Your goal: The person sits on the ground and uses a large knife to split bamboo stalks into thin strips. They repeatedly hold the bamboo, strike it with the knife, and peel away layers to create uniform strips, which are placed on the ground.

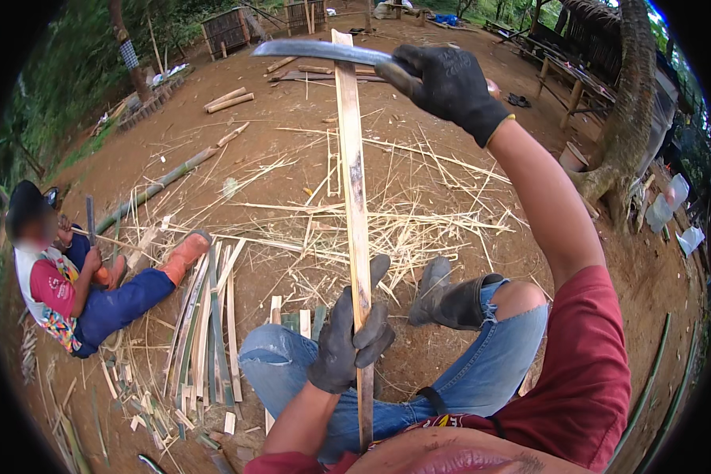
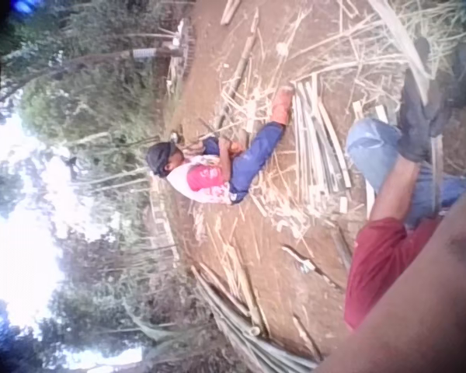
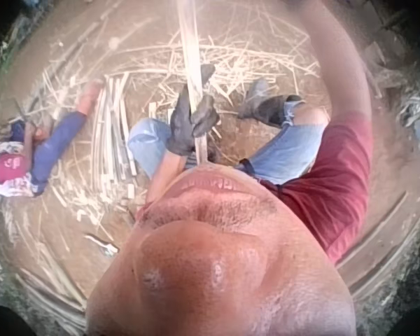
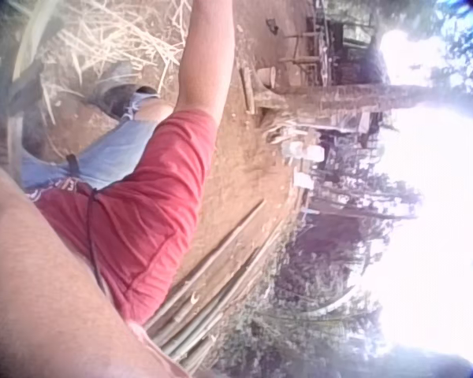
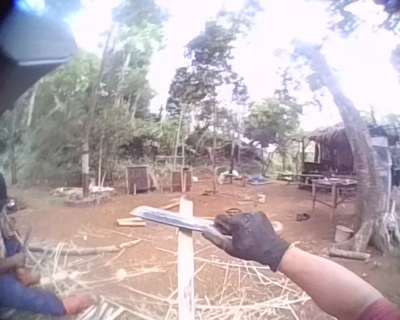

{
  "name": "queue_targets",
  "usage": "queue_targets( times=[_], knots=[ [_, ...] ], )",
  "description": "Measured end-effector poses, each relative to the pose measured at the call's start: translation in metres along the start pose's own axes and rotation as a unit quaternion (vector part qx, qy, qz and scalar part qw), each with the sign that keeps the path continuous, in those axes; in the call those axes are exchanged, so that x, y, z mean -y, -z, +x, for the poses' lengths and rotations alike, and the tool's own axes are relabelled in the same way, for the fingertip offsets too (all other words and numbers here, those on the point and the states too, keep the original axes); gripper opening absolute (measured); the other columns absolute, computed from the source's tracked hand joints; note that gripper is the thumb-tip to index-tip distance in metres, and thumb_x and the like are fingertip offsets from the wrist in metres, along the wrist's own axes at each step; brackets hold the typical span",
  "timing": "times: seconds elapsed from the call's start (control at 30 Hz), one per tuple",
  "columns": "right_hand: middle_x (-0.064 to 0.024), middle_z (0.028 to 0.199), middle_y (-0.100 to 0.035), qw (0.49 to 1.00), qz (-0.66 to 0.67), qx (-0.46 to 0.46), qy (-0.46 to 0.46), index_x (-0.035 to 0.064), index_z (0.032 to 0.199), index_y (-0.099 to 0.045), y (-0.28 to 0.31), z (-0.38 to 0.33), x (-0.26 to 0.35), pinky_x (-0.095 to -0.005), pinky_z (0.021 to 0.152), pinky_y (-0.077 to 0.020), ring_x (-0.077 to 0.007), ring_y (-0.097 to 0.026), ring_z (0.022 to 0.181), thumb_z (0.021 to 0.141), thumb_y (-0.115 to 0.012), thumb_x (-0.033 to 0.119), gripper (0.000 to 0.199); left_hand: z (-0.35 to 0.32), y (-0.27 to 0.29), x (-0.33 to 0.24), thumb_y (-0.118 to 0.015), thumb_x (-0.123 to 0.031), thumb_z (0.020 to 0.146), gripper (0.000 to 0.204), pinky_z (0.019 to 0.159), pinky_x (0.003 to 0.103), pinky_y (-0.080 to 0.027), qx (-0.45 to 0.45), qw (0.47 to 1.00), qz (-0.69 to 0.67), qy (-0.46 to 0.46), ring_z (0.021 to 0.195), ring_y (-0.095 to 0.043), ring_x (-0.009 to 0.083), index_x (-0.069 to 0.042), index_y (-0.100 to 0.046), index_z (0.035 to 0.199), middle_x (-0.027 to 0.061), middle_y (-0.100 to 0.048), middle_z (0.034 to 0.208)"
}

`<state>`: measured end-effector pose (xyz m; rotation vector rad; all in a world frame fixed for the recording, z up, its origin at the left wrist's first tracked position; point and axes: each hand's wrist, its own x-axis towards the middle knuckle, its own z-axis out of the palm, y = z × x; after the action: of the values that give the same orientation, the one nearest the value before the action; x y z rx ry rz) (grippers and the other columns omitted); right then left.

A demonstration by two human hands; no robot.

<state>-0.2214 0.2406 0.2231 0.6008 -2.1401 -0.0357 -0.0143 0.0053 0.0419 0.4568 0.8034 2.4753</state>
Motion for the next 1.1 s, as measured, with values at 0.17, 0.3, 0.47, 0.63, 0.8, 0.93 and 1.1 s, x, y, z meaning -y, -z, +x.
queue_targets(
  times=[0.17, 0.3, 0.47, 0.63, 0.8, 0.93, 1.1],
  knots=[
    [-0.0044, 0.063, -0.054, 0.966, -0.103, 0.007, -0.237, 0.0062, 0.109, -0.064, -0.020, 0.040, -0.121, -0.0331, 0.052, -0.0472, -0.0177, -0.053, 0.054, 0.101, -0.053, 0.044, 0.040, 0.010, -0.009, 0.004, -0.045, -0.045, 0.103, 0.063, 0.040, 0.021, -0.034, -0.026, 0.993, 0.114, -0.022, 0.042, -0.039, 0.0061, -0.003, -0.033, 0.149, -0.0041, -0.045, 0.057],
    [0.0008, 0.063, -0.051, 0.738, 0.508, 0.060, -0.439, 0.0078, 0.120, -0.063, -0.007, -0.006, -0.081, -0.0294, 0.051, -0.0458, -0.0119, -0.053, 0.052, 0.101, -0.050, 0.038, 0.038, 0.017, -0.001, -0.001, -0.050, -0.037, 0.102, 0.051, 0.042, 0.021, -0.040, -0.159, 0.957, 0.225, -0.091, 0.048, -0.049, 0.0071, -0.001, -0.045, 0.137, 0.0000, -0.054, 0.062],
    [0.0053, 0.076, -0.043, 0.684, 0.688, 0.137, -0.200, 0.0053, 0.138, -0.054, -0.014, -0.061, -0.049, -0.0238, 0.060, -0.0447, -0.0074, -0.044, 0.066, 0.105, -0.041, 0.031, 0.044, 0.021, 0.005, -0.010, -0.065, -0.028, 0.094, 0.039, 0.066, 0.027, -0.055, -0.209, 0.953, 0.196, -0.102, 0.071, -0.064, 0.0123, -0.003, -0.053, 0.121, 0.0088, -0.067, 0.088],
    [0.0052, 0.063, -0.047, 0.598, 0.694, 0.123, -0.381, 0.0088, 0.114, -0.064, 0.002, -0.060, 0.022, -0.0245, 0.049, -0.0438, -0.0075, -0.049, 0.053, 0.101, -0.056, 0.035, 0.030, 0.023, 0.007, -0.023, -0.068, -0.028, 0.093, 0.036, 0.065, 0.025, -0.055, -0.230, 0.937, 0.232, -0.122, 0.075, -0.067, 0.0141, -0.003, -0.056, 0.115, 0.0131, -0.070, 0.096],
    [0.0054, 0.064, -0.048, 0.583, 0.710, 0.141, -0.368, 0.0036, 0.116, -0.062, 0.006, -0.080, 0.062, -0.0257, 0.049, -0.0449, -0.0083, -0.049, 0.052, 0.099, -0.060, 0.039, 0.040, 0.032, 0.014, -0.030, -0.069, -0.027, 0.092, 0.033, 0.067, 0.027, -0.057, -0.196, 0.946, 0.213, -0.144, 0.076, -0.070, 0.0163, -0.002, -0.057, 0.110, 0.0148, -0.071, 0.095],
    [0.0049, 0.062, -0.048, 0.587, 0.710, 0.170, -0.350, 0.0010, 0.117, -0.061, -0.004, -0.076, 0.080, -0.0262, 0.050, -0.0461, -0.0087, -0.049, 0.051, 0.095, -0.064, 0.044, 0.049, 0.035, 0.013, -0.026, -0.067, -0.027, 0.093, 0.030, 0.067, 0.027, -0.055, -0.190, 0.947, 0.215, -0.144, 0.076, -0.070, 0.0165, -0.004, -0.058, 0.110, 0.0150, -0.071, 0.097],
    [0.0018, 0.063, -0.053, 0.636, 0.666, 0.186, -0.343, 0.0035, 0.090, -0.065, -0.001, -0.066, 0.091, -0.0273, 0.047, -0.0459, -0.0112, -0.053, 0.050, 0.091, -0.071, 0.034, 0.031, 0.040, 0.008, -0.022, -0.065, -0.032, 0.094, 0.030, 0.067, 0.026, -0.052, -0.162, 0.949, 0.235, -0.130, 0.079, -0.069, 0.0157, -0.005, -0.059, 0.108, 0.0153, -0.070, 0.105]
  ],
)
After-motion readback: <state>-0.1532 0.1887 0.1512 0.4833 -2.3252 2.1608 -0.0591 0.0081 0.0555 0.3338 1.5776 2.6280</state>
